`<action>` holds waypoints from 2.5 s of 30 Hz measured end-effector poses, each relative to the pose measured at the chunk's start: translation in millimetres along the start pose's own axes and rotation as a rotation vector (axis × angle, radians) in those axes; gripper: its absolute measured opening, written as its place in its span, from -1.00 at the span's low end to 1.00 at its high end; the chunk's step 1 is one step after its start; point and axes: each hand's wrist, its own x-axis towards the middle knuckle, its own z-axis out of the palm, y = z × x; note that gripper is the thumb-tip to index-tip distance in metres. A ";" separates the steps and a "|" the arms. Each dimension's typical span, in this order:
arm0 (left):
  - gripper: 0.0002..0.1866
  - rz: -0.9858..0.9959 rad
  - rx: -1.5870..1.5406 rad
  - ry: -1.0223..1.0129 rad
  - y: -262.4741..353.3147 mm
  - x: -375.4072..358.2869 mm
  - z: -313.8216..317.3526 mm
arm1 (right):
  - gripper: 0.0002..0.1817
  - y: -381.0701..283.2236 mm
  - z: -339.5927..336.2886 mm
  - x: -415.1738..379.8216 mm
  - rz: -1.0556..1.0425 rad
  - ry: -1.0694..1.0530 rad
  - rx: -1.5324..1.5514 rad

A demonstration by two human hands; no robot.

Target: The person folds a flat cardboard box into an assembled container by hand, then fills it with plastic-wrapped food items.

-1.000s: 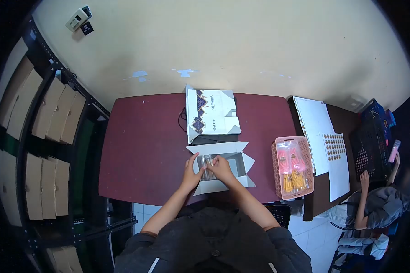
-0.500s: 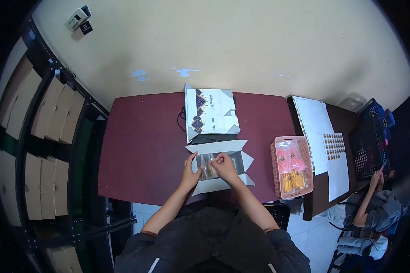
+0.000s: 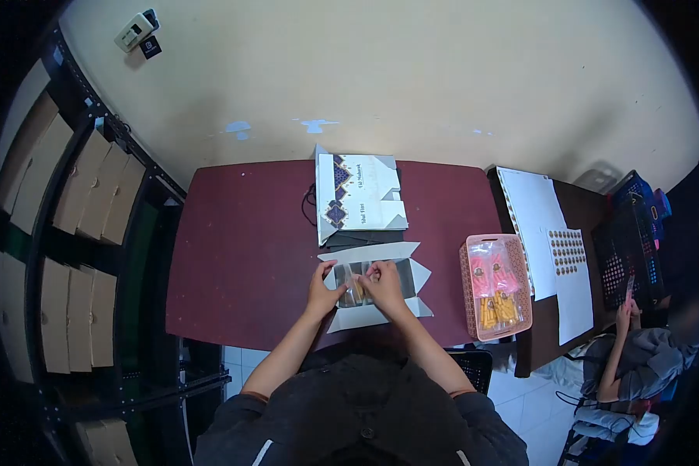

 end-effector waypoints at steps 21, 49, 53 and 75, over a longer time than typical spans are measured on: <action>-0.15 -0.217 -0.297 -0.068 -5.7 8.0 -0.5 | -0.50 10.8 10.2 6.7 0.016 0.009 -0.038; -0.42 0.343 1.171 -0.260 55.0 -25.7 5.0 | -0.77 6.6 2.7 1.8 0.031 0.039 -0.011; -0.44 0.320 1.069 -0.263 55.2 -27.3 5.0 | -0.76 -0.8 2.9 -0.7 0.007 0.064 -0.024; -0.75 0.178 0.966 0.007 74.6 -23.8 -7.2 | -0.72 -19.7 15.4 -5.2 0.017 0.014 -0.085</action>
